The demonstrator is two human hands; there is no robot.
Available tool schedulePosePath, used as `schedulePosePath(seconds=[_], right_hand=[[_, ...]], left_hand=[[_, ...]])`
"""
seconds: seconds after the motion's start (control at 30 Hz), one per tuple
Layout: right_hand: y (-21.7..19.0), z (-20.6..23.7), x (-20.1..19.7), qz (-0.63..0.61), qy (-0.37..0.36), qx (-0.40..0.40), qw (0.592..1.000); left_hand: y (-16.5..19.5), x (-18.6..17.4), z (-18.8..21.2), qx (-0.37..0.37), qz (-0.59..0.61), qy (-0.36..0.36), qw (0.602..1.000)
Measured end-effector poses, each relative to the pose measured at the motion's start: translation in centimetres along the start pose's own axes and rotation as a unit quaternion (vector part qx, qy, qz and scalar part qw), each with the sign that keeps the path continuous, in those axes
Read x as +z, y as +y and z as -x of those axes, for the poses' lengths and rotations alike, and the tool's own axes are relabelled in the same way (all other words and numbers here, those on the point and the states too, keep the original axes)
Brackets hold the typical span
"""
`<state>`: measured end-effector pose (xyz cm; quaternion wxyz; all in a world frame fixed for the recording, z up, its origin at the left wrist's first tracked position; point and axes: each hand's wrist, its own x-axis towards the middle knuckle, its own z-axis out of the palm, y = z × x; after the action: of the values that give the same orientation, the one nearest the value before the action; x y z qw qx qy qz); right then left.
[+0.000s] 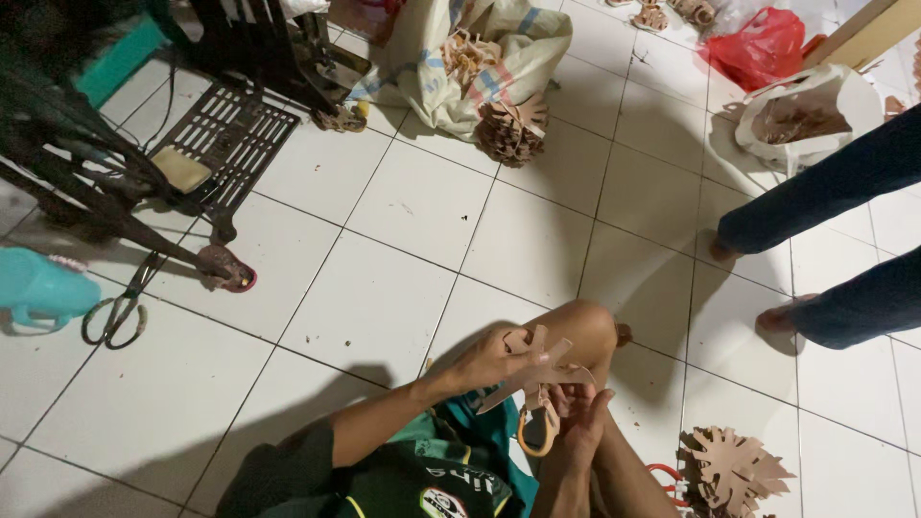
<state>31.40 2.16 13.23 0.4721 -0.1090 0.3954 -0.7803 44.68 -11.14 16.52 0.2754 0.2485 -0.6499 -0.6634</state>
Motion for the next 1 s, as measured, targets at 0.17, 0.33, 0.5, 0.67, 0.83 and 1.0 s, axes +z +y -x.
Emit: schedulePosePath(seconds=[0.17, 0.33, 0.5, 0.67, 0.83, 1.0], right_hand=[[1.6, -0.1, -0.8, 0.064, 0.071, 0.044, 0.994], [3.5, -1.1, -2.4, -0.075, -0.074, 0.017, 0.994], [4.4, -1.2, -4.2, 0.045, 0.001, 0.015, 0.999], [4.4, 0.8, -5.7, -0.048, -0.002, -0.002, 0.999], [2.0, 4.1, -7.2, -0.006, -0.016, -0.046, 0.999], [-1.0, 7.6, -8.1, 0.047, 0.050, -0.161, 0.985]], left_hand=[[-1.4, -1.2, 1.6, -0.033, 0.008, 0.028, 0.999], [-2.0, -2.2, 2.7, 0.035, 0.008, 0.070, 0.997], [-2.0, -2.4, 2.9, -0.027, -0.038, 0.085, 0.995], [-1.8, -1.1, 2.2, -0.006, -0.009, 0.006, 1.000], [-1.3, 1.4, 0.4, -0.106, -0.060, -0.060, 0.991], [-0.8, 5.1, -2.4, -0.066, -0.017, -0.175, 0.982]])
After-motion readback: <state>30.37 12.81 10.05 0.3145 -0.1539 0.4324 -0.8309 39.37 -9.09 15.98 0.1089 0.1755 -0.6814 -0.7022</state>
